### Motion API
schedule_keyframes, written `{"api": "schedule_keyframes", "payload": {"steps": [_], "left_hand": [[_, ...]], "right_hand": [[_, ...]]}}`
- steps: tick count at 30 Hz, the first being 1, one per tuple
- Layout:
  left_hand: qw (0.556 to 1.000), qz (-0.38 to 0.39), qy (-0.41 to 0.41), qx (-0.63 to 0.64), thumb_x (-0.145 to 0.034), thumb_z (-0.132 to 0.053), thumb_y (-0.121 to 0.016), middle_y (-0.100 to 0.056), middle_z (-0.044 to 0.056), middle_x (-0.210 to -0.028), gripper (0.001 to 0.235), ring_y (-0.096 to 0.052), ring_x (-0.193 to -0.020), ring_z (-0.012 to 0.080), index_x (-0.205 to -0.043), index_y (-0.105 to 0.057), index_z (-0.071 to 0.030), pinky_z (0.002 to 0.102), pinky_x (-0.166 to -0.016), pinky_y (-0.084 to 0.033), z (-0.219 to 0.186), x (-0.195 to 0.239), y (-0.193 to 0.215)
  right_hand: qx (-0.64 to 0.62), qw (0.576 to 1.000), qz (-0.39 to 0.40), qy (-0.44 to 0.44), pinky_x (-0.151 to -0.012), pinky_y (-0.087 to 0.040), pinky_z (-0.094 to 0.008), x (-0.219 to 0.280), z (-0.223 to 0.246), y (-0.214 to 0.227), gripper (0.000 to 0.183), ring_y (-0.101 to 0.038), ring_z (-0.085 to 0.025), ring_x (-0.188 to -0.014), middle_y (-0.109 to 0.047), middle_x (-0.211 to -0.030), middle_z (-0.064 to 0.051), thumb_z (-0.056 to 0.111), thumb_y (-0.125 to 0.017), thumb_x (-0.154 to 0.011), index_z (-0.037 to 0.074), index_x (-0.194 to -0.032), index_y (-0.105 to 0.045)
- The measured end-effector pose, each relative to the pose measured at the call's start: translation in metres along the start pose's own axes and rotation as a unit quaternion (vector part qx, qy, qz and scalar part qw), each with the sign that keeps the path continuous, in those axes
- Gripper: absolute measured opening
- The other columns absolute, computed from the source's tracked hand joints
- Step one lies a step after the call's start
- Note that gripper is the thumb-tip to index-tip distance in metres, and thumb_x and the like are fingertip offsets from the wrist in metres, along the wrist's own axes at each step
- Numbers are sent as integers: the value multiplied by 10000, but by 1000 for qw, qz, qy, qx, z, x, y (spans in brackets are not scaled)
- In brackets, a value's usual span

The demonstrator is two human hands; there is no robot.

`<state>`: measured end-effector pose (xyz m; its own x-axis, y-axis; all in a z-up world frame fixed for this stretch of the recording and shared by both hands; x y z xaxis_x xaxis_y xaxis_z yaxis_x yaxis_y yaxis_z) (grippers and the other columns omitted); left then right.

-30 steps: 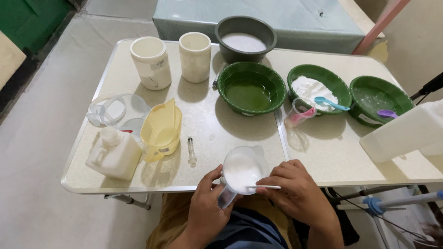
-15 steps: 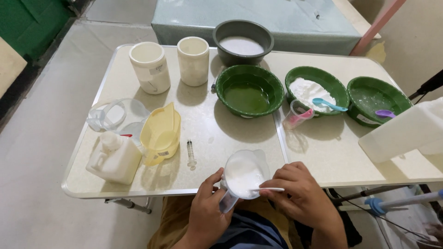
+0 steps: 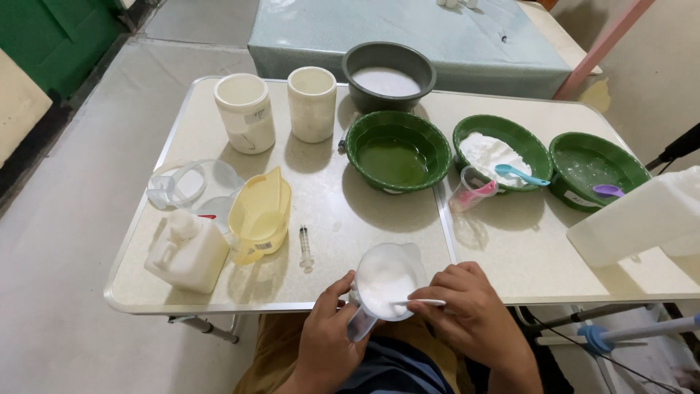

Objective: The person pours liquid from a plastic bottle into a measuring cup and then stirs the mixture thoroughly using a spoon.

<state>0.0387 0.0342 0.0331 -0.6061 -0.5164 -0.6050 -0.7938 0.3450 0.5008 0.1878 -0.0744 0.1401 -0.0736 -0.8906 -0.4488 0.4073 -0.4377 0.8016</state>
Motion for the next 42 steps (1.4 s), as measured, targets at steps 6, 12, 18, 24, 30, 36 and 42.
{"api": "schedule_keyframes", "payload": {"steps": [6, 12, 18, 24, 30, 36, 42], "left_hand": [[1000, 4, -5, 6, -844, -264, -854, -587, 204, -1423, 340, -658, -1182, 344, -1011, -714, -3, 446, -898, -597, 4, 4, 1], [1000, -5, -25, 14, -827, -142, -819, -592, 218, -1395, 279, -681, -1134, 373, -1043, -720, 7, 409, -829, -600, -1, 1, 6], [1000, 13, -13, 3, -792, -154, -867, -574, 204, -1440, 276, -680, -1126, 361, -964, -717, 1, 413, -830, -602, 5, 4, 1], [1000, 9, -13, -1, -819, -199, -854, -581, 202, -1426, 298, -685, -1098, 350, -1004, -726, -3, 424, -845, -604, 4, 4, 0], [999, 17, -35, 0, -859, -146, -751, -587, 234, -1398, 231, -648, -1216, 401, -1034, -734, 4, 440, -907, -588, -4, -3, 4], [998, 5, -55, -4, -823, -97, -786, -579, 265, -1398, 182, -670, -1152, 420, -877, -664, 27, 429, -846, -598, -11, -3, 2], [998, 17, -53, -15, -827, -72, -754, -576, 267, -1409, 134, -690, -1007, 409, -871, -649, -1, 433, -770, -581, -13, -6, -1]], "right_hand": [[157, 985, -48, -62, -769, -344, -350, 2, -11, 11, 151, -585, -153, -726, -702, -770, 75, 348, -702, -920, 220, -945, -778], [62, 998, -17, 10, -765, -367, -358, -5, 6, -14, 177, -593, -178, -756, -700, -806, 23, 319, -736, -914, 187, -1029, -760], [49, 997, 26, -49, -762, -371, -338, -2, 3, 2, 188, -586, -148, -702, -699, -738, 56, 377, -696, -923, 222, -940, -801], [132, 989, -50, -36, -744, -374, -351, -1, -3, -2, 180, -611, -167, -743, -719, -784, 45, 318, -716, -918, 179, -1014, -777], [18, 1000, 7, 10, -729, -354, -345, 3, 6, -5, 137, -557, -166, -703, -684, -768, 42, 304, -718, -931, 182, -977, -761], [95, 993, -53, -44, -780, -371, -336, 8, -10, 10, 176, -589, -150, -732, -689, -755, 59, 327, -734, -902, 179, -986, -783], [-21, 1000, 9, -9, -745, -368, -335, 1, 4, 2, 176, -542, -147, -692, -703, -757, 59, 324, -669, -957, 187, -966, -780]]}}
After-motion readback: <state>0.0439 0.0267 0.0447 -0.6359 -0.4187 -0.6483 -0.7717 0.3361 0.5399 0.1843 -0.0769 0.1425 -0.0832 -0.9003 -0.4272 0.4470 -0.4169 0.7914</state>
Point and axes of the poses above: each hand's wrist, its own x-axis away from the middle knuckle, its own y-axis out of the back of the hand, z = x × y, the point moved 7 cm from there along -x, towards the middle knuckle
